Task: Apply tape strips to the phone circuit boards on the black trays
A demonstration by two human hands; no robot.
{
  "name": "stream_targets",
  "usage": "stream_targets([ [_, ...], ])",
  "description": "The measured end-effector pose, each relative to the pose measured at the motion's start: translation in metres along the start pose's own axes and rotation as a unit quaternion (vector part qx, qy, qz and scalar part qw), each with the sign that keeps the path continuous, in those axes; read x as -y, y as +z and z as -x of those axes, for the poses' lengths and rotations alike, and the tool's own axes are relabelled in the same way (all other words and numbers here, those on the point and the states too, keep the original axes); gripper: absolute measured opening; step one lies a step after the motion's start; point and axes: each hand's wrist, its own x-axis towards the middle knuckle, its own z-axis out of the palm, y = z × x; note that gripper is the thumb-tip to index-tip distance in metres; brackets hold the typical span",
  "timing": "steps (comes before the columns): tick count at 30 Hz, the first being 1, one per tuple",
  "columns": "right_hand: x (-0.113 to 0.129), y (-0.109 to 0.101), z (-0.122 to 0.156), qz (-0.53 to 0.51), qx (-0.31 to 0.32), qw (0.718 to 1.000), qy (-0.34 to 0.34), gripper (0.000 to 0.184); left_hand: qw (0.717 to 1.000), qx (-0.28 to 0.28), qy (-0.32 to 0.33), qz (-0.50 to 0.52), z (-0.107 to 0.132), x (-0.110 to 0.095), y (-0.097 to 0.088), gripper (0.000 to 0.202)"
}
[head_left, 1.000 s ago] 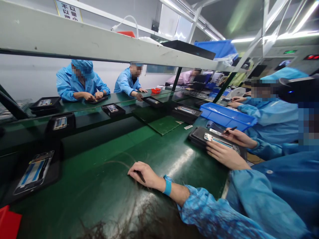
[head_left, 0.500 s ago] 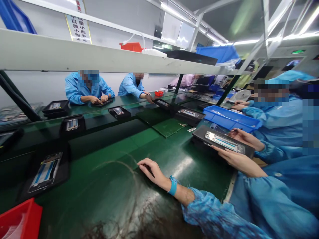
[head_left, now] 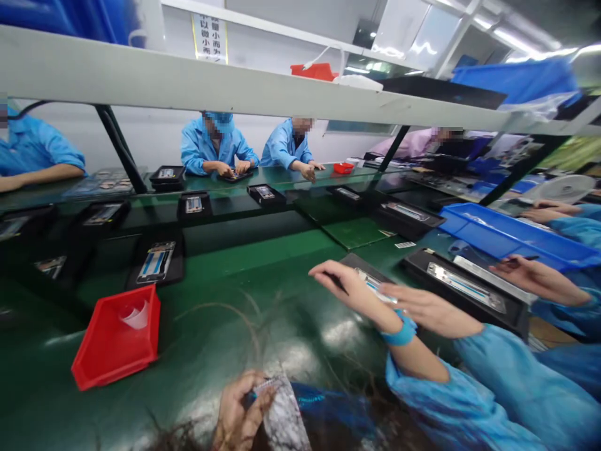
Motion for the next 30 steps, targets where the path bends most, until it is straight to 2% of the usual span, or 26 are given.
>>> stream_targets([
  [2,-0.027,-0.014,-0.008,0.040,-0.044,0.997,0.051,0.023,0.998,0.028,-0.032,0.043,-0.002,0.008,0.002,0.028],
  [5,-0.072,-0.041,-0.008,0.091,-0.086,0.983,0.133,0.021,0.993,0.039,-0.067,0.086,0.000,0.010,0.003,0.028],
  [8,-0.106,-0.068,0.013,0.122,-0.089,0.971,0.188,0.026,0.989,0.047,-0.078,0.114,0.002,0.005,0.004,0.032],
  [10,-0.121,-0.079,0.034,0.137,-0.077,0.966,0.206,0.026,0.987,0.055,-0.075,0.128,0.003,0.001,0.004,0.033],
  [13,-0.136,-0.082,0.061,0.157,-0.046,0.962,0.218,0.024,0.985,0.063,-0.079,0.140,0.004,-0.006,0.006,0.034],
  [16,-0.144,-0.069,0.077,0.173,-0.011,0.962,0.211,0.023,0.983,0.063,-0.089,0.146,0.006,-0.013,0.007,0.034],
  [19,-0.137,-0.045,0.082,0.180,0.021,0.966,0.184,0.022,0.982,0.062,-0.098,0.148,0.007,-0.017,0.006,0.033],
  [21,-0.123,-0.023,0.082,0.182,0.038,0.969,0.162,0.022,0.981,0.063,-0.104,0.150,0.007,-0.018,0.005,0.033],
  [27,-0.050,0.048,0.088,0.154,0.089,0.980,0.094,0.029,0.979,0.042,-0.123,0.154,0.004,-0.020,0.000,0.032],
  [30,-0.017,0.073,0.090,0.127,0.126,0.982,0.058,0.034,0.978,0.051,-0.124,0.162,0.003,-0.020,-0.001,0.030],
])
